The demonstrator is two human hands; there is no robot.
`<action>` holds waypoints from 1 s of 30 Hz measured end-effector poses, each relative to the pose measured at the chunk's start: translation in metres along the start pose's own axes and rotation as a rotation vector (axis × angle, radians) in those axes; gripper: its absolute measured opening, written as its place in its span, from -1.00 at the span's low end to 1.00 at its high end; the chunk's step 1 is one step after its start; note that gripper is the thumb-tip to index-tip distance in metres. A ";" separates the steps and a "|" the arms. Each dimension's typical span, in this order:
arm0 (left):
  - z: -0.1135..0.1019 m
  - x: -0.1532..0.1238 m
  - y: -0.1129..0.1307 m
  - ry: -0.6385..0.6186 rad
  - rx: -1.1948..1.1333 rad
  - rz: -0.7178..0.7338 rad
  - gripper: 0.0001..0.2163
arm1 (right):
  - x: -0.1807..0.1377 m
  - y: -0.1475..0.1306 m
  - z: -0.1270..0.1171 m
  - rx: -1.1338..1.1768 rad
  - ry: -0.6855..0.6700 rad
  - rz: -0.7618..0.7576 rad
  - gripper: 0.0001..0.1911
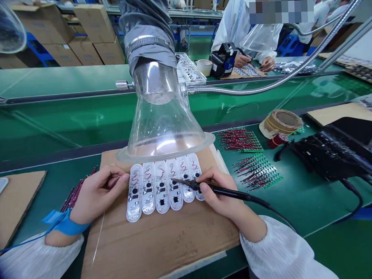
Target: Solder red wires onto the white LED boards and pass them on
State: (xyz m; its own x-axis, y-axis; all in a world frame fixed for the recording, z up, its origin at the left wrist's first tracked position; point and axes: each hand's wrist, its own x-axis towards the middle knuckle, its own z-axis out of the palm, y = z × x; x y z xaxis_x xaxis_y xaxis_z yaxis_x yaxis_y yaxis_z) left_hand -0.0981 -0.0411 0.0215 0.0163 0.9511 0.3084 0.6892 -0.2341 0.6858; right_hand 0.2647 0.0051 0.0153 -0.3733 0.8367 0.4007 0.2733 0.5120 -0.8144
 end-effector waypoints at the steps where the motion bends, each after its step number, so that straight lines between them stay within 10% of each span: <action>1: 0.000 0.000 0.000 -0.007 0.003 0.000 -0.83 | 0.000 0.000 0.000 -0.007 0.001 -0.006 -0.68; 16: 0.000 0.001 0.000 0.217 0.031 0.114 -0.89 | -0.007 0.006 0.000 0.018 0.051 -0.030 -0.82; 30: 0.002 0.002 -0.003 0.182 0.031 0.165 -0.87 | -0.012 -0.006 0.013 -0.108 -0.057 0.047 -0.88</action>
State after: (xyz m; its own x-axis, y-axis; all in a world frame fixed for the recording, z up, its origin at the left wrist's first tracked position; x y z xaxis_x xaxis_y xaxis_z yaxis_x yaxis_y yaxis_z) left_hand -0.0985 -0.0378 0.0187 0.0018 0.8478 0.5302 0.7098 -0.3746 0.5966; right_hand 0.2562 -0.0107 0.0095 -0.4071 0.8492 0.3362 0.3847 0.4933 -0.7802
